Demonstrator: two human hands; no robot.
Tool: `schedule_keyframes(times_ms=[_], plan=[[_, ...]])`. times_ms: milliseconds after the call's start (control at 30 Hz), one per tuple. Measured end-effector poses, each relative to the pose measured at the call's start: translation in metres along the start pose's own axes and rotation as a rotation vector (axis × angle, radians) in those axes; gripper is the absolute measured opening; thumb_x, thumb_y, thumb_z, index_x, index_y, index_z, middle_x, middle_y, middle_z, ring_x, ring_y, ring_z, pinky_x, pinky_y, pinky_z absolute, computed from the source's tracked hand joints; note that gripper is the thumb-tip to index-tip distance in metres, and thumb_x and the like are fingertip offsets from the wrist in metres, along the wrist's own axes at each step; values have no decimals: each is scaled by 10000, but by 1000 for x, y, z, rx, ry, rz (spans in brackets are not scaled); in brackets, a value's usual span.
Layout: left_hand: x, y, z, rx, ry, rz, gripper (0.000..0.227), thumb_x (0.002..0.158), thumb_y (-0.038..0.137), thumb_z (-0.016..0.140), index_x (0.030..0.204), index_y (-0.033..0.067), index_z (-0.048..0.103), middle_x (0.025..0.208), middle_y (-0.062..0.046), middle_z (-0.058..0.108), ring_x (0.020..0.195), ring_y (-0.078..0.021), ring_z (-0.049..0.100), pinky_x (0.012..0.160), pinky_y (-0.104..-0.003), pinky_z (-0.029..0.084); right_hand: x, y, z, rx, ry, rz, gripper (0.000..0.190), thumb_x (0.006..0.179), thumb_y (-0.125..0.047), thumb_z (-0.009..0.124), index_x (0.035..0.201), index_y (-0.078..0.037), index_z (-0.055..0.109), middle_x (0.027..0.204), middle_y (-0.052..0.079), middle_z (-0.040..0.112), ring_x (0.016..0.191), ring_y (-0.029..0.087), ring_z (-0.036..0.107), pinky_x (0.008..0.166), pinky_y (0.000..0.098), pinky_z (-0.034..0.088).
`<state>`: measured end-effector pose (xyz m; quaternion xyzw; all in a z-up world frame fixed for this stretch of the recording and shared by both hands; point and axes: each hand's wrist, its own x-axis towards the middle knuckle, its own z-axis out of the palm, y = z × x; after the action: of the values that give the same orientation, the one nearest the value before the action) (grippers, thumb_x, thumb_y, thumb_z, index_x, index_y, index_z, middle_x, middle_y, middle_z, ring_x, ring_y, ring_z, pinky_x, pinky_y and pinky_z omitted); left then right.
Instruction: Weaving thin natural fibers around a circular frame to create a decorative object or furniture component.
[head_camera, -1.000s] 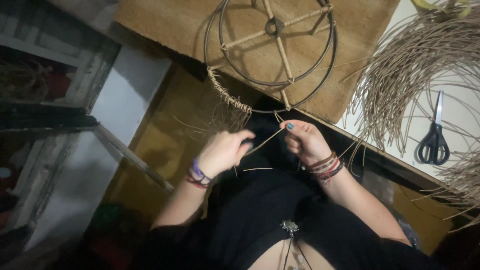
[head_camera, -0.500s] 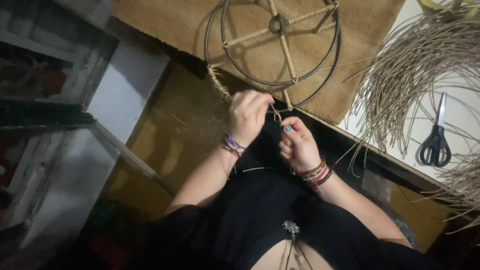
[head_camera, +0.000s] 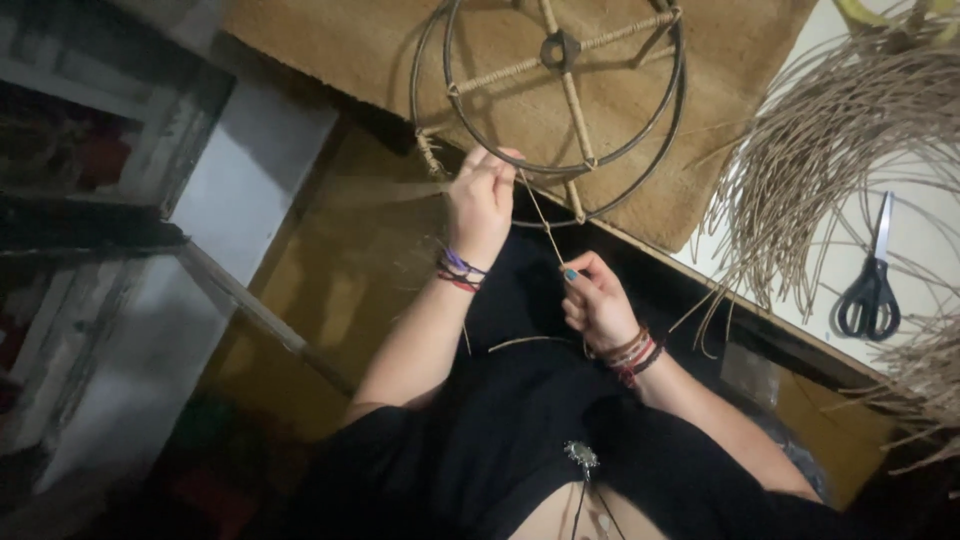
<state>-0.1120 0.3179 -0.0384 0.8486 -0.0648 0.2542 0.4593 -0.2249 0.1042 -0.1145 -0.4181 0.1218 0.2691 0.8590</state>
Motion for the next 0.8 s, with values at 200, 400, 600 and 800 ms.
schedule_keyframes(times_ms=[200, 400, 600, 800], plan=[[-55, 50, -39, -251, -330, 297, 53, 917, 286, 772, 867, 279, 788, 816, 34, 737, 761, -218, 704, 733, -330, 582, 0, -32, 30, 97, -192, 189, 288, 1034, -66, 413, 1300, -29, 515, 591, -90, 220, 415, -13, 272, 300, 125, 251], [-89, 8, -49, -360, -666, -62, 339, 802, -52, 622, 989, 160, 808, 1239, -163, 709, 1166, -418, 647, 972, -523, 529, 19, -13, 25, -179, -87, 204, 163, 1018, -111, 564, 1009, 33, 641, 491, -58, 362, 333, 25, 376, 252, 187, 274], [-99, 7, 24, -795, -372, -811, 341, 1096, 254, 451, 1369, 117, 604, 849, -10, 676, 863, -111, 711, 764, -217, 550, 13, -30, 33, -1874, -49, -49, 223, 996, -376, 570, 1013, -215, 723, 818, 71, 750, 797, 337, 746, 688, 484, 593], [-102, 5, 31, -216, -345, -437, 260, 967, 85, 584, 1214, 163, 609, 989, -174, 757, 982, -358, 734, 801, -451, 603, -1, -94, 79, -1980, 216, -744, 205, 942, -306, 717, 1119, -209, 682, 842, 1, 585, 840, 230, 693, 670, 364, 566]])
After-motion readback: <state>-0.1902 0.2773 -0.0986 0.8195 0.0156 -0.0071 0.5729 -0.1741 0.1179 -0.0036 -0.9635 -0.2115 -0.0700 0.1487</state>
